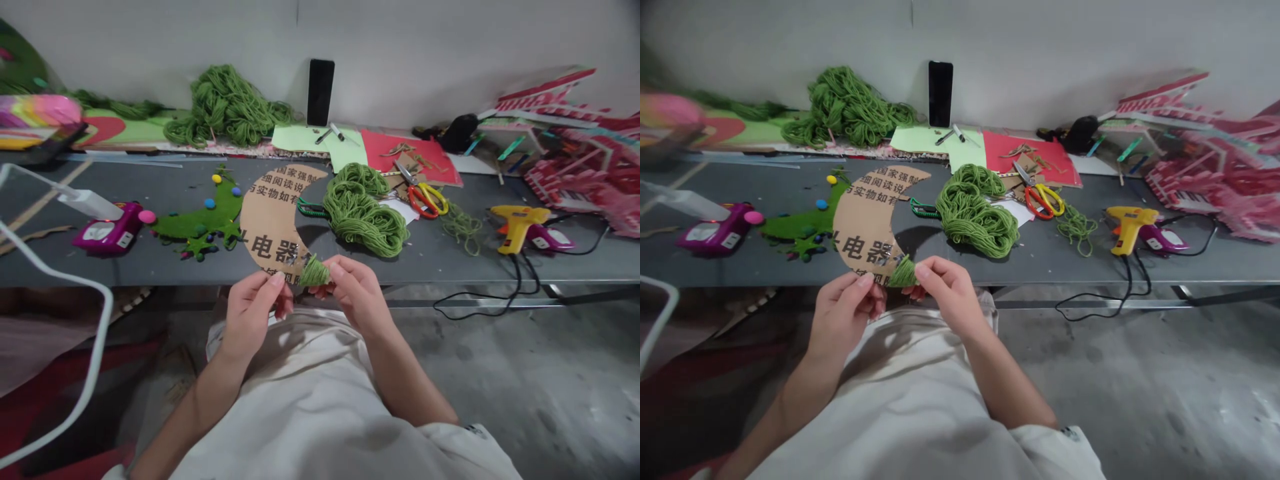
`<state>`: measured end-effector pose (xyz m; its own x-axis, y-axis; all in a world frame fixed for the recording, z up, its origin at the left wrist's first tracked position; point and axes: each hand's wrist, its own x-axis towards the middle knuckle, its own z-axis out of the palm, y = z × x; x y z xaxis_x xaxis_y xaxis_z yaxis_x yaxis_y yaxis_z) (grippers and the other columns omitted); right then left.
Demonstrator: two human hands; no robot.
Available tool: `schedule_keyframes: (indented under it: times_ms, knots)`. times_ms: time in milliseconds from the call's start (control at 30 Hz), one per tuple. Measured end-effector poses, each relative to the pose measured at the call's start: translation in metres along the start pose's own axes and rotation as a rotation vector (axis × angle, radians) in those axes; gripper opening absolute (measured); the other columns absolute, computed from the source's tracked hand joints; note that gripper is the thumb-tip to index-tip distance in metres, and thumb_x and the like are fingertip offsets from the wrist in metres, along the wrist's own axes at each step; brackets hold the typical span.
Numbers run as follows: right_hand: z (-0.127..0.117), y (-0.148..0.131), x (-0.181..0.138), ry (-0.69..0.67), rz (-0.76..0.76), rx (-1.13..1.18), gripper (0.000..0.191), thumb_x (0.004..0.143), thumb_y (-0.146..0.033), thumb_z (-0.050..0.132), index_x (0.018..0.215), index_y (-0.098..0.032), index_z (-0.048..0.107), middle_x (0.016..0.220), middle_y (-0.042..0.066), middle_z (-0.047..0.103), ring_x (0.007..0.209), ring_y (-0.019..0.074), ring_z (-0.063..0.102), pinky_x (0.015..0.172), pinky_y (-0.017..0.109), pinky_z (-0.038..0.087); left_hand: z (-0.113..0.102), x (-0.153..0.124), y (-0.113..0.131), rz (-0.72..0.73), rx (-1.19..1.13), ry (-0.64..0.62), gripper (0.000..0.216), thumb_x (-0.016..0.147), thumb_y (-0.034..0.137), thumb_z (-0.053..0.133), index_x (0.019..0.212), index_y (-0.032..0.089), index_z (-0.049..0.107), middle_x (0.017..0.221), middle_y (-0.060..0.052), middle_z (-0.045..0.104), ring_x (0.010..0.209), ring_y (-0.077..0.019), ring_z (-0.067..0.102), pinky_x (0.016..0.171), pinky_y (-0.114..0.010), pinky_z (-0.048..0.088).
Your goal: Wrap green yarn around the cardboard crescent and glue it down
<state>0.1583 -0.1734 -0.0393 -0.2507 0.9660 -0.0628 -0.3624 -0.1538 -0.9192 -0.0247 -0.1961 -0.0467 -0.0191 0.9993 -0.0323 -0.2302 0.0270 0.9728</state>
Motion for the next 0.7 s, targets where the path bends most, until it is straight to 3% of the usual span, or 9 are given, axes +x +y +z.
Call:
schedule_keyframes:
  times_ms: [200, 367, 533, 700]
  knots:
    - [0.0045, 0.0006, 0.0034, 0.066, 0.048, -0.034, 0.033, 0.079, -0.045, 0.083, 0.079, -0.017, 0.067, 0.065, 0.000, 0.067, 0.056, 0.0085, 0.058, 0.057, 0.020, 0.047, 0.0003, 0.0006, -0.0039, 0.020, 0.032, 0.010, 0.034, 0.094, 0.038, 0.067, 0.067, 0.017, 0.068, 0.057, 0.001, 0.063, 0.049, -0.0097, 0.054, 0.047, -0.022, 0.041]
    - [0.0017, 0.0040, 0.0039, 0.051, 0.069, -0.063, 0.032, 0.080, -0.044, 0.081, 0.077, -0.016, 0.066, 0.061, 0.000, 0.067, 0.051, 0.0067, 0.055, 0.052, 0.018, 0.044, -0.0020, 0.0011, -0.0074, 0.021, 0.031, 0.006, 0.034, 0.092, 0.038, 0.068, 0.066, 0.016, 0.070, 0.057, -0.001, 0.065, 0.050, -0.0109, 0.056, 0.048, -0.023, 0.043]
    - [-0.0005, 0.0024, 0.0021, 0.009, 0.111, -0.075, 0.031, 0.081, -0.043, 0.080, 0.077, -0.016, 0.066, 0.061, -0.001, 0.067, 0.051, 0.0064, 0.055, 0.052, 0.018, 0.044, -0.0032, 0.0018, -0.0073, 0.003, 0.015, -0.070, 0.045, 0.091, 0.050, 0.066, 0.063, 0.015, 0.073, 0.053, -0.004, 0.063, 0.046, -0.0118, 0.053, 0.043, -0.023, 0.038]
    - [0.0024, -0.0021, 0.0024, -0.018, 0.121, -0.081, 0.033, 0.080, -0.043, 0.081, 0.075, -0.015, 0.064, 0.061, -0.001, 0.065, 0.050, 0.0063, 0.054, 0.053, 0.019, 0.044, -0.0037, 0.0020, -0.0092, -0.016, 0.064, -0.043, 0.047, 0.094, 0.046, 0.064, 0.059, 0.015, 0.070, 0.050, -0.003, 0.060, 0.044, -0.0100, 0.050, 0.042, -0.023, 0.035]
